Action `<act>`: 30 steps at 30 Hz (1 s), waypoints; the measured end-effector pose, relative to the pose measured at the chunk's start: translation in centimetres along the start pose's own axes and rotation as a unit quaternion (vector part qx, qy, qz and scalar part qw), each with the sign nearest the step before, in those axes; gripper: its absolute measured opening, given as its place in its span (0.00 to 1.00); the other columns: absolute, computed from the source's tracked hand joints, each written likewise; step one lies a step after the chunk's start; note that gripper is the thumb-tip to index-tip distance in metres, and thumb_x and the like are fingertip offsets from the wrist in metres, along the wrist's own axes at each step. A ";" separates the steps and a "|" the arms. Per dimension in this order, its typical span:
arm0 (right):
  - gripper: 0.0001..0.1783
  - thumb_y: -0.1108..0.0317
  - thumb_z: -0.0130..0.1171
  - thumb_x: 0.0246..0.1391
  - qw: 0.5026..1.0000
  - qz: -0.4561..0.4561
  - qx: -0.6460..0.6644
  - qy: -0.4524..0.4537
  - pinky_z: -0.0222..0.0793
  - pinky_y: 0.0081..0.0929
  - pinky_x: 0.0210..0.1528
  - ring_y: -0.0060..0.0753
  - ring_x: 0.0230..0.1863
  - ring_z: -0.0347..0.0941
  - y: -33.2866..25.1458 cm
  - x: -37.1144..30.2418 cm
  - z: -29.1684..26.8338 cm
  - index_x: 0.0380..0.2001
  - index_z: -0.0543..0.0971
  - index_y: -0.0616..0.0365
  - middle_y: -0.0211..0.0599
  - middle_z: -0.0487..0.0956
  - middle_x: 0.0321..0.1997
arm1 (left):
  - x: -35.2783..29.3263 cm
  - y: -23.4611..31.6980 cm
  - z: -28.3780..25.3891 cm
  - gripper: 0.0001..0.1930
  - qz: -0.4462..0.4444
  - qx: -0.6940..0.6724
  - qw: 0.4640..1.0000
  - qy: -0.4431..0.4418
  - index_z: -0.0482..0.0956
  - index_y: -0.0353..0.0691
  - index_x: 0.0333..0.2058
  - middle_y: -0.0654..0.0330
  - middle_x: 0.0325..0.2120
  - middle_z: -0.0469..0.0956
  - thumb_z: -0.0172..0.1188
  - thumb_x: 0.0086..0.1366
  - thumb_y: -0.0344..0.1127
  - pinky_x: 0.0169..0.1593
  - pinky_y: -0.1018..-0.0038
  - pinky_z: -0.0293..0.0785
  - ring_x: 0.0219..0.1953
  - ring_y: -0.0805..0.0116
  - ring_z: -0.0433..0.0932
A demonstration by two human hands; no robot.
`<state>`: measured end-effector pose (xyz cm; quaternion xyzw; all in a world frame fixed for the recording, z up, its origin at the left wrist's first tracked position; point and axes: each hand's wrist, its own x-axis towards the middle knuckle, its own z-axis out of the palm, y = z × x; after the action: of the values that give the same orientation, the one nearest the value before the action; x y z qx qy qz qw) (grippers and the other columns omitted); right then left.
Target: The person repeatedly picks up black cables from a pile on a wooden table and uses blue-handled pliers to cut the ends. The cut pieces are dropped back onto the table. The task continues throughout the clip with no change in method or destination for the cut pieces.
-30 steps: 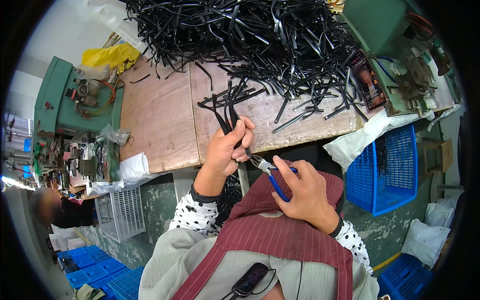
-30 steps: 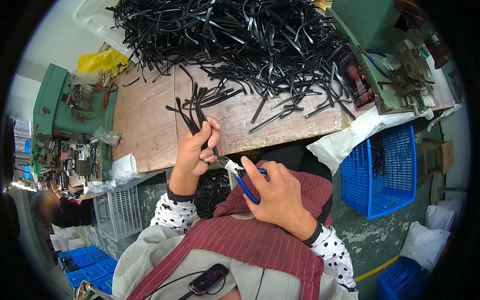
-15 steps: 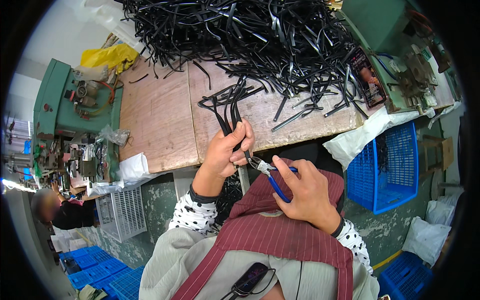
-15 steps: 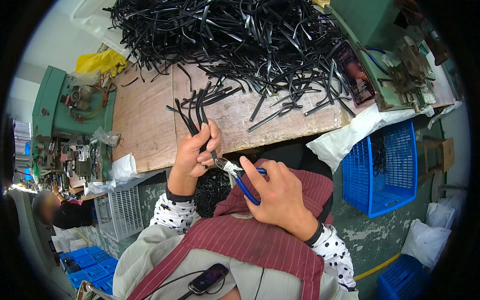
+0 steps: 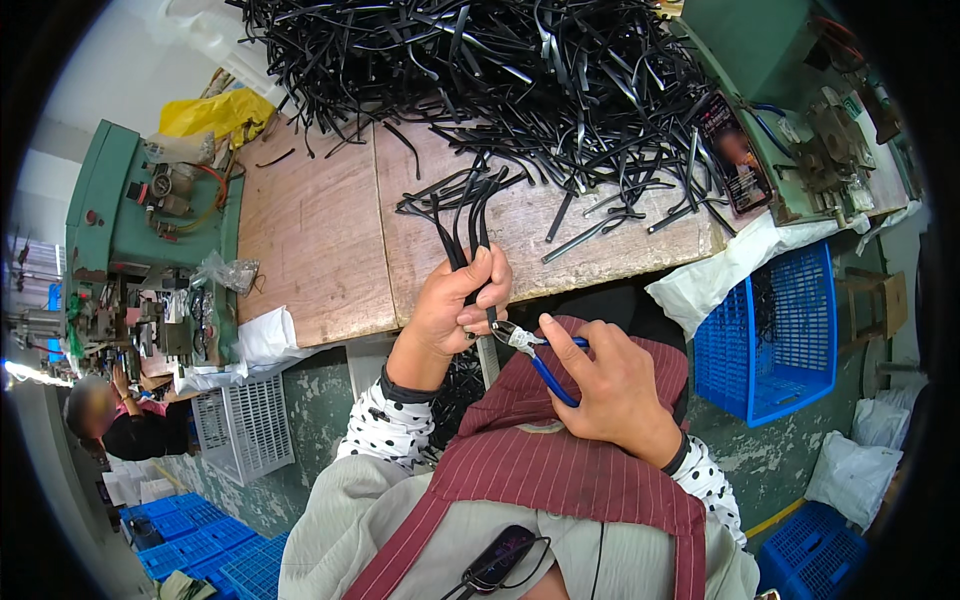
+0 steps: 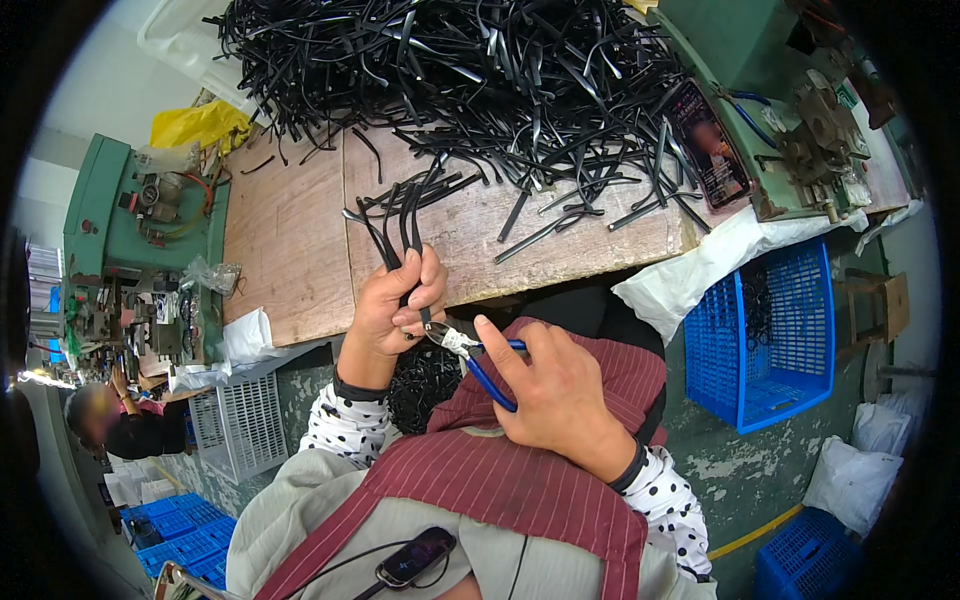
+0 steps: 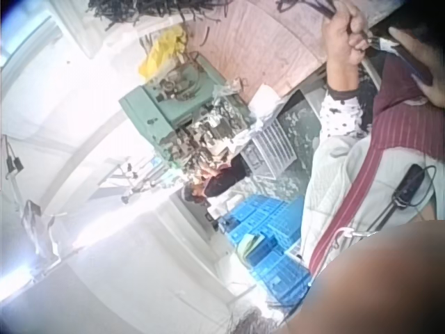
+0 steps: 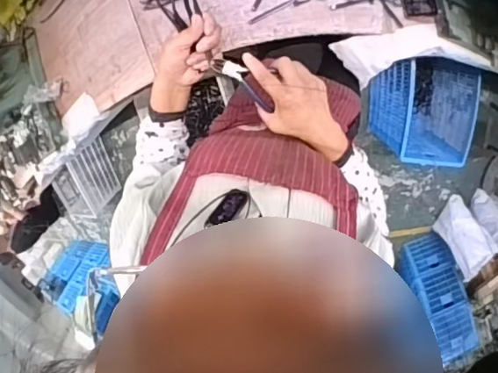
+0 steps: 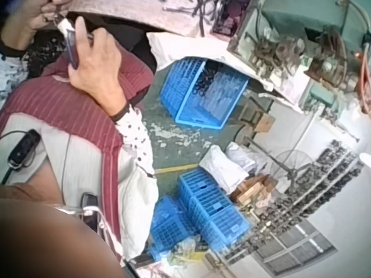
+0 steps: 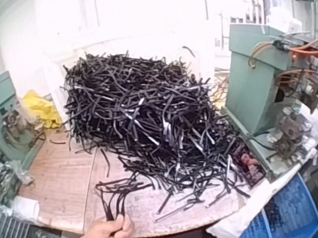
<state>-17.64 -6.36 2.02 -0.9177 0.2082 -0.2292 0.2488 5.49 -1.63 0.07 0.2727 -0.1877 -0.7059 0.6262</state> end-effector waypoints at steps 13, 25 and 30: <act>0.45 0.65 0.71 0.35 0.980 0.084 0.176 -0.042 0.71 0.35 0.28 0.40 0.27 0.73 0.5 -0.9 1.4 0.63 0.70 0.47 0.37 0.70 0.31 | -0.1 -5.9 2.9 0.15 0.484 0.297 0.792 0.226 0.65 0.40 0.35 0.61 0.21 0.66 0.47 0.74 0.46 0.16 0.83 0.54 0.14 0.81 0.56; 0.43 0.67 0.70 0.39 0.961 0.153 0.211 -0.086 0.73 0.36 0.32 0.41 0.26 0.74 1.0 -1.1 1.4 0.63 0.69 0.49 0.40 0.73 0.26 | -0.1 -5.2 3.2 0.13 0.335 0.173 0.879 0.292 0.68 0.40 0.35 0.62 0.22 0.70 0.48 0.74 0.44 0.21 0.81 0.58 0.16 0.80 0.59; 0.42 0.67 0.70 0.40 0.957 0.186 0.212 -0.063 0.73 0.35 0.32 0.39 0.25 0.74 1.2 -1.5 1.6 0.63 0.70 0.49 0.39 0.73 0.26 | 2.5 -3.1 -2.1 0.08 0.295 0.395 0.797 0.349 0.74 0.38 0.44 0.59 0.26 0.78 0.52 0.70 0.33 0.33 0.75 0.72 0.26 0.69 0.76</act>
<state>-18.34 -6.02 -0.39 -0.8011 0.3061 -0.1595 0.4890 4.18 -3.48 -3.86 0.6553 -0.2905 -0.2085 0.6653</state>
